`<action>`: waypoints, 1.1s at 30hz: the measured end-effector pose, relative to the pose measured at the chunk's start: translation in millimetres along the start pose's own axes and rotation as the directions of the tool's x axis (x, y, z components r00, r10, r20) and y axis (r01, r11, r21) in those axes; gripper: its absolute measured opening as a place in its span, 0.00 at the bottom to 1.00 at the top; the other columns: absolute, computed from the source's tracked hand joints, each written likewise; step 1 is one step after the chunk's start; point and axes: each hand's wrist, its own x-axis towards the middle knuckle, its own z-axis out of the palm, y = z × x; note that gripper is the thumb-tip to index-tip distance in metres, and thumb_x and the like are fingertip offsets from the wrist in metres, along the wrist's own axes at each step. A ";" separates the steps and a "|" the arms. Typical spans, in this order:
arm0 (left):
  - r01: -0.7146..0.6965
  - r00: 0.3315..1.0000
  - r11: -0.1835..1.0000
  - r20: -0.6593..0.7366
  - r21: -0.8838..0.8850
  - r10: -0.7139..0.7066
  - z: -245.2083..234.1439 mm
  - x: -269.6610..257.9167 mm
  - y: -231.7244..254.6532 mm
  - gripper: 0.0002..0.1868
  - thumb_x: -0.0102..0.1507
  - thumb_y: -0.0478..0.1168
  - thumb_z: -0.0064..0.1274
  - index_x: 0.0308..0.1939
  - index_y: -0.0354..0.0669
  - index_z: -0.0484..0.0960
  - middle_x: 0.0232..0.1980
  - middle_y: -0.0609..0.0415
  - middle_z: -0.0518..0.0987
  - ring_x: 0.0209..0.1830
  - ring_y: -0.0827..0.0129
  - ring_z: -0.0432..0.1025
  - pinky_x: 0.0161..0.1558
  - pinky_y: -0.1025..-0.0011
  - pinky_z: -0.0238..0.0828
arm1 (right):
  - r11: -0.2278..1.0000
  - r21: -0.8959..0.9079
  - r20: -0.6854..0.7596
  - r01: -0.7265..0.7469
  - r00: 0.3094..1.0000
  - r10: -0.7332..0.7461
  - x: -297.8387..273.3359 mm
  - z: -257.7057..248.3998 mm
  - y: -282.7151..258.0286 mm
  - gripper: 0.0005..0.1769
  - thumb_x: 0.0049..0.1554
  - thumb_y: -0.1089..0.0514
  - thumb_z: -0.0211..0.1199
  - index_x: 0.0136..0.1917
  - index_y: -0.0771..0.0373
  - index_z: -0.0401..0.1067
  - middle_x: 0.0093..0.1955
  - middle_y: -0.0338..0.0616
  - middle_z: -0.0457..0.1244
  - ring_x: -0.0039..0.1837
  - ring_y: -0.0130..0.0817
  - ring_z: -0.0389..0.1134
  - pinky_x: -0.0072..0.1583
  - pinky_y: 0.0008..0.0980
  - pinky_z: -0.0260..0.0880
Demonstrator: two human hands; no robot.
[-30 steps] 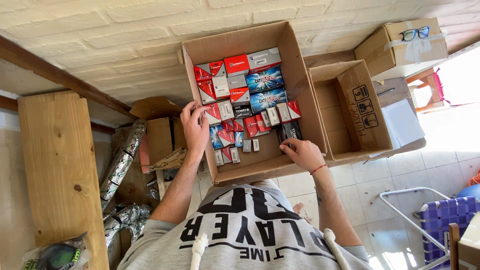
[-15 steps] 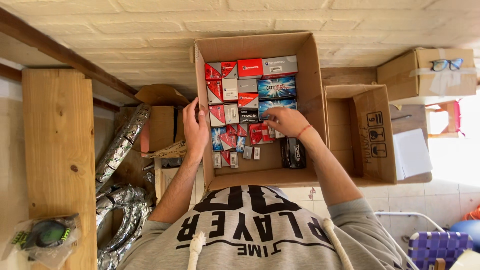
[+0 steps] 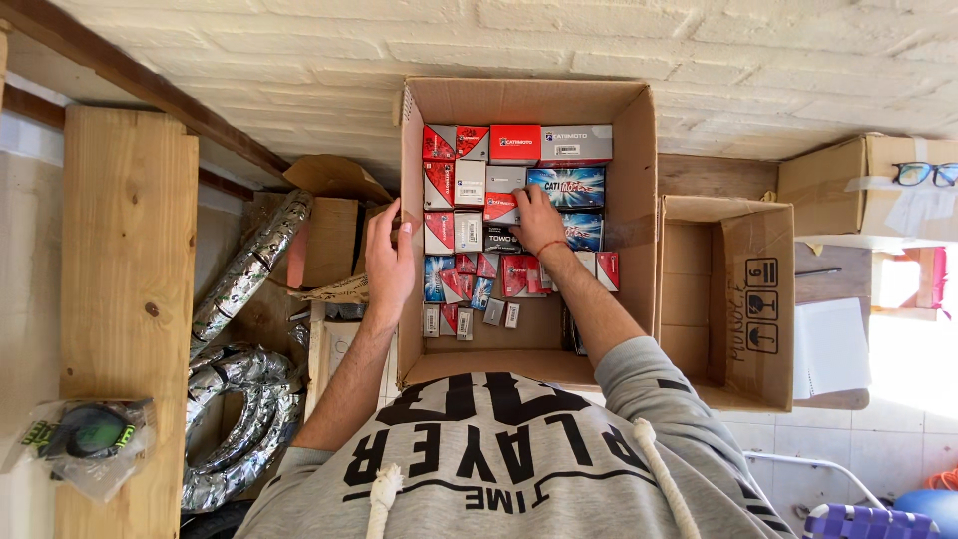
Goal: The person organizes boxes of auto parts from a large shipping box onto a wooden shelf by hand.
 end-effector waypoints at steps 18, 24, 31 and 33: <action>-0.371 0.925 0.913 -0.013 0.167 0.379 5.7 -3.8 -14.3 0.20 0.78 0.42 0.55 0.74 0.50 0.79 0.75 0.46 0.69 0.78 0.48 0.64 0.77 0.44 0.59 | 0.389 0.897 0.167 -0.211 0.975 0.144 -84.5 -234.5 -73.5 0.41 0.59 0.49 0.80 0.81 0.57 0.70 0.63 0.50 0.62 0.58 0.39 0.73 0.60 0.40 0.83; -0.469 0.818 0.870 0.294 -0.155 0.494 8.2 -38.1 39.7 0.50 0.65 0.66 0.66 0.84 0.46 0.68 0.82 0.33 0.66 0.83 0.37 0.60 0.82 0.33 0.52 | 0.214 0.962 0.155 -0.169 0.984 0.085 -131.6 -210.4 -78.7 0.34 0.65 0.45 0.72 0.80 0.59 0.70 0.64 0.50 0.69 0.61 0.34 0.73 0.58 0.34 0.82; -0.508 0.756 0.818 0.316 -0.269 0.573 11.3 -70.1 49.3 0.52 0.61 0.49 0.78 0.85 0.44 0.67 0.76 0.37 0.74 0.79 0.41 0.66 0.81 0.36 0.56 | 0.056 0.997 0.045 -0.048 0.998 0.052 -181.1 -200.0 -101.1 0.38 0.67 0.45 0.68 0.83 0.64 0.66 0.71 0.56 0.66 0.67 0.40 0.72 0.61 0.44 0.84; -0.480 0.793 0.817 0.240 -0.319 0.560 10.2 -78.9 52.4 0.52 0.58 0.50 0.81 0.82 0.46 0.70 0.73 0.43 0.77 0.77 0.45 0.70 0.80 0.43 0.59 | -0.027 0.998 -0.053 0.053 0.998 -0.015 -192.7 -211.0 -111.8 0.57 0.57 0.43 0.79 0.88 0.65 0.56 0.77 0.56 0.60 0.71 0.41 0.68 0.67 0.49 0.81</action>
